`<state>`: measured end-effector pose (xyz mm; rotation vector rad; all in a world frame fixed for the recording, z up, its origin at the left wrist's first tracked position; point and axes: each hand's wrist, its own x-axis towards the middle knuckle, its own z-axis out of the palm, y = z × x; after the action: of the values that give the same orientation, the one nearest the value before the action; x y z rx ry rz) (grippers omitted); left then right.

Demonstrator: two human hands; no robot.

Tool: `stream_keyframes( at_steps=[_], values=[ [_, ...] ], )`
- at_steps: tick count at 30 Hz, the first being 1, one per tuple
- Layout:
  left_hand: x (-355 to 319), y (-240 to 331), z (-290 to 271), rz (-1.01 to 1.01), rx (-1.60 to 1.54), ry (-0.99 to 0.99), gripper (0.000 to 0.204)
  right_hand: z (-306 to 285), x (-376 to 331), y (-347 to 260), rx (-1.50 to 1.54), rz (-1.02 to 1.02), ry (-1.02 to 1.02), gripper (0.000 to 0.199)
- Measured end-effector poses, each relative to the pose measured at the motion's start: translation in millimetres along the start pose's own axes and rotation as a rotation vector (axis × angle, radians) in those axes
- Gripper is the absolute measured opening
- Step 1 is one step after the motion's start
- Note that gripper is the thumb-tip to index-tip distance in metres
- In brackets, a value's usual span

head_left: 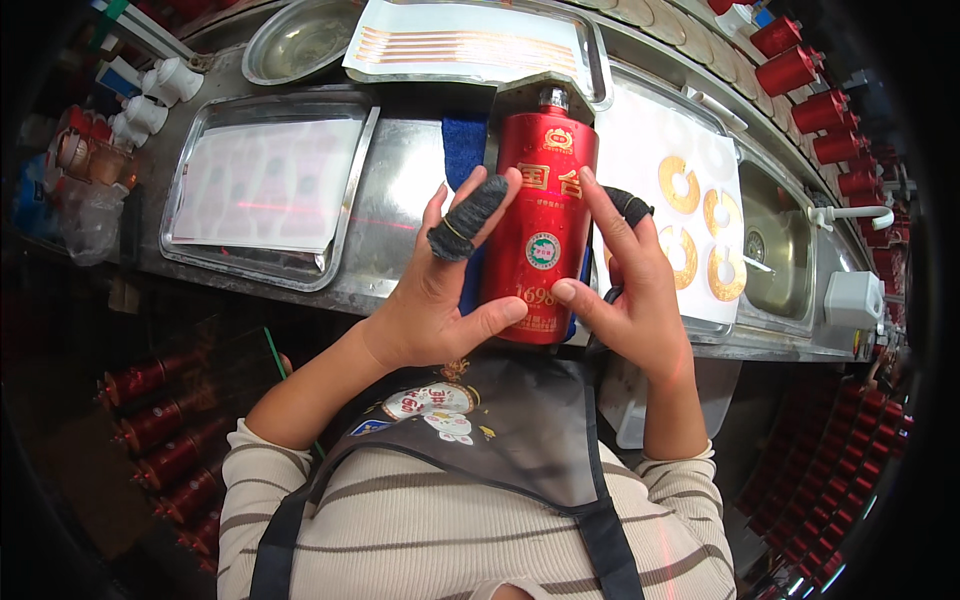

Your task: The person applies gold circular labels to the necks of red cylindrical containers. They pick up a container, place a label on the neck, smooth it down with a cloth, and then place the container on a nearby shelf. This process is repeated for multiple containers.

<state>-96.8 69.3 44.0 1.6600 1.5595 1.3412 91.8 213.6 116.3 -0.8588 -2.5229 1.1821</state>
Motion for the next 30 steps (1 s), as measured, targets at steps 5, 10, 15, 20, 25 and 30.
stream_keyframes(
  at_steps=[5, 10, 15, 20, 25, 30],
  values=[
    [3, 2, 4, 0.041, 0.133, -0.028, 0.091, 11, 3, 7, -0.013, -0.085, 0.032, 0.082],
    [3, 1, 4, 0.047, 0.121, -0.022, 0.091, 11, 4, 10, 0.010, -0.093, -0.009, 0.088],
    [4, 2, 3, 0.041, 0.122, -0.025, 0.091, 11, 5, 11, -0.011, -0.105, -0.015, 0.089],
    [6, 2, 0, 0.021, 0.115, -0.012, 0.093, 3, 8, -4, 0.024, -0.005, -0.052, 0.087],
    [5, 0, 6, 0.032, 0.083, 0.008, 0.095, 16, 10, 11, 0.061, -0.076, 0.032, 0.084],
    [5, 1, 4, 0.024, 0.093, 0.000, 0.095, 12, 11, 6, 0.022, -0.038, -0.014, 0.086]
  ],
)
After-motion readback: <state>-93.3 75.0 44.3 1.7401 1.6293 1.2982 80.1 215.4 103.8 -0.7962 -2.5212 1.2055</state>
